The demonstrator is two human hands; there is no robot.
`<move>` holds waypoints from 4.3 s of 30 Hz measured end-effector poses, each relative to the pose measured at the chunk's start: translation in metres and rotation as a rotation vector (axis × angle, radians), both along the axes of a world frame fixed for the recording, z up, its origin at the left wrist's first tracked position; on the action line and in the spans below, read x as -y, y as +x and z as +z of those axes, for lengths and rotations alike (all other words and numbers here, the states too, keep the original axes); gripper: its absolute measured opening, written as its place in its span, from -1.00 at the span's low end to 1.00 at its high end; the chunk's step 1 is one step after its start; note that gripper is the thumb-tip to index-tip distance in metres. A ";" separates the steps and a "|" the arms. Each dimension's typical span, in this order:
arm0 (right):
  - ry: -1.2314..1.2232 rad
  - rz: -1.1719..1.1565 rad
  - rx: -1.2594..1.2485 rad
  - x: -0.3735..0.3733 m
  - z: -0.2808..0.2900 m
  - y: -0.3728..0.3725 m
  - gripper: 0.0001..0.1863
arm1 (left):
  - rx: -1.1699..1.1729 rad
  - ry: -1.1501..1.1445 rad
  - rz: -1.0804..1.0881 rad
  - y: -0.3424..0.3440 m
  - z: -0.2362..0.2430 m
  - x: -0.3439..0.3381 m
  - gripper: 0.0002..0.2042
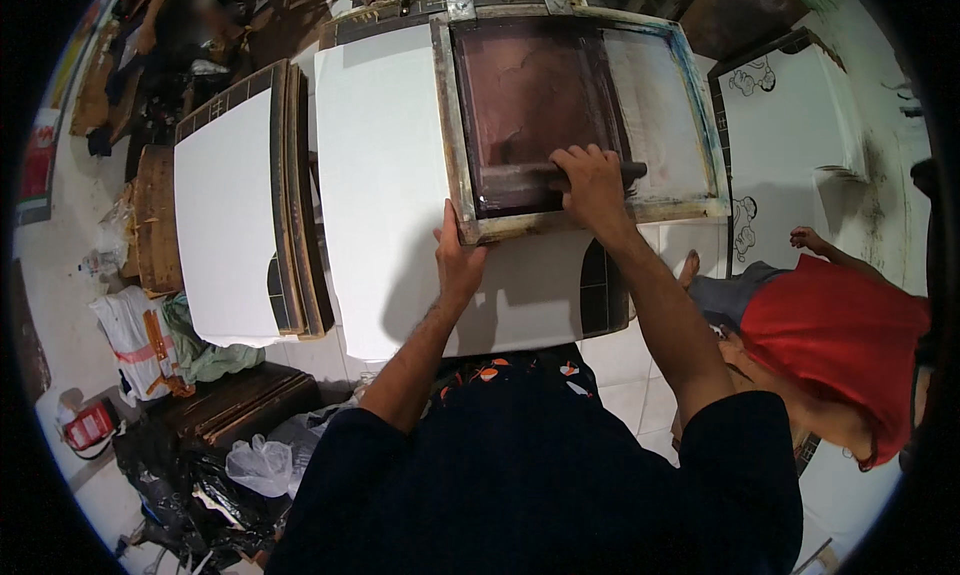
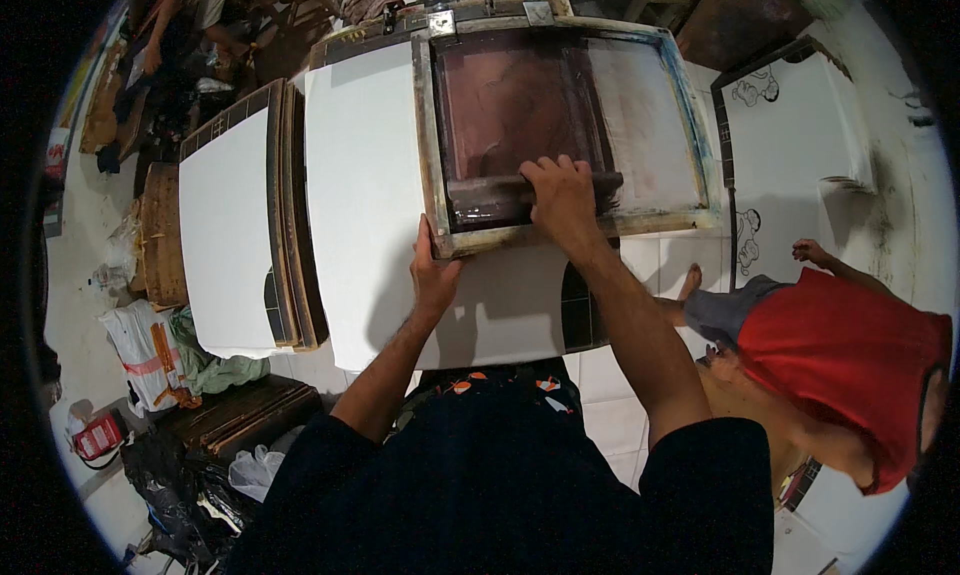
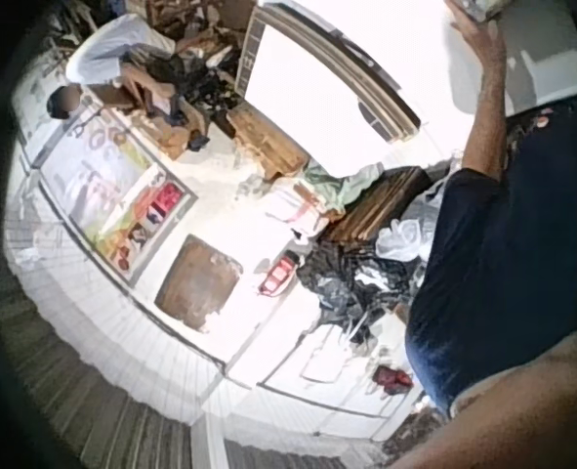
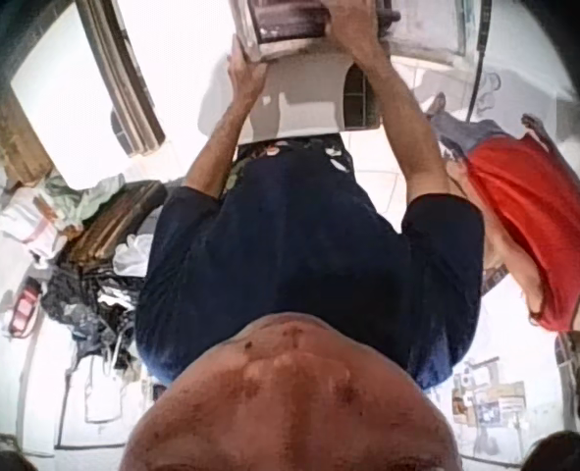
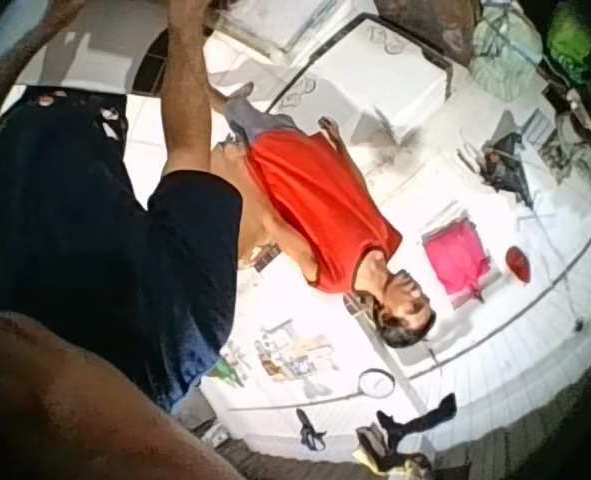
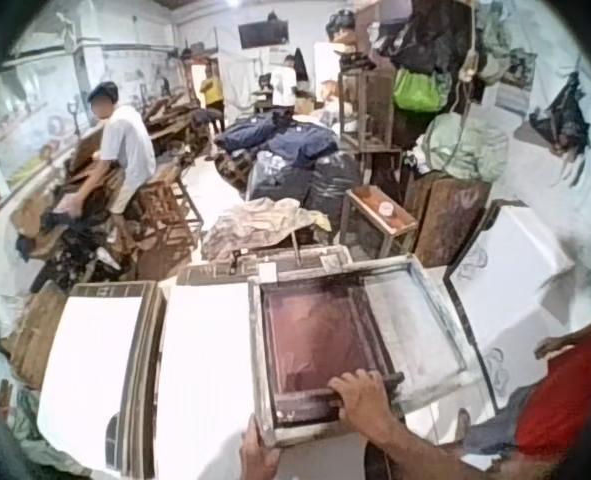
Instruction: The person performs screen printing by placing a white sheet on a table, aligning a screen frame, and using a squeegee to pull ink across the mesh. They lift the screen to reveal a printed design, then repeat the process on subsequent sheets.
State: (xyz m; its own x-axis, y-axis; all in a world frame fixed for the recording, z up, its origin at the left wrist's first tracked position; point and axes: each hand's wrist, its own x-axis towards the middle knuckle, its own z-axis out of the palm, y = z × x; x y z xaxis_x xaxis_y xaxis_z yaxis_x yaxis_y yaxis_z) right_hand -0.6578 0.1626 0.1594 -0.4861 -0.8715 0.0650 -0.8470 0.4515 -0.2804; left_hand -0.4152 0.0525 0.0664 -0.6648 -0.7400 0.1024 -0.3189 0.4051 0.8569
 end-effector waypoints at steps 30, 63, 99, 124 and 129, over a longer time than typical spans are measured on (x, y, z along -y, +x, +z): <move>-0.158 -0.055 -0.023 -0.046 -0.002 0.047 -0.46 | 0.021 0.219 0.012 -0.005 0.022 0.003 -0.03; -0.421 -0.231 -0.305 0.112 0.365 -0.116 -0.28 | 1.223 -0.390 0.101 0.398 -0.084 0.228 -0.37; -0.345 -0.219 -0.328 0.121 0.373 -0.124 -0.23 | 0.409 -0.242 -0.505 0.032 0.028 -0.015 -0.37; -0.336 -0.277 -0.319 0.140 0.408 -0.129 -0.12 | 0.534 0.068 0.465 0.189 0.016 0.129 -0.09; -0.416 -0.152 -0.304 0.152 0.419 -0.150 -0.14 | 0.690 0.083 0.483 0.181 0.034 0.133 -0.01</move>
State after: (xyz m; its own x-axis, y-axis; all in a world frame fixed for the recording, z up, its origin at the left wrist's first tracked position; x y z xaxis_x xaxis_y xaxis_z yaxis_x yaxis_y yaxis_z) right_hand -0.8079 0.0106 0.5788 -0.5105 -0.6634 0.5470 -0.8515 0.4785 -0.2144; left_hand -0.2345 -0.0801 0.1005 -0.1675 -0.9459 -0.2779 -0.9035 0.0345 0.4273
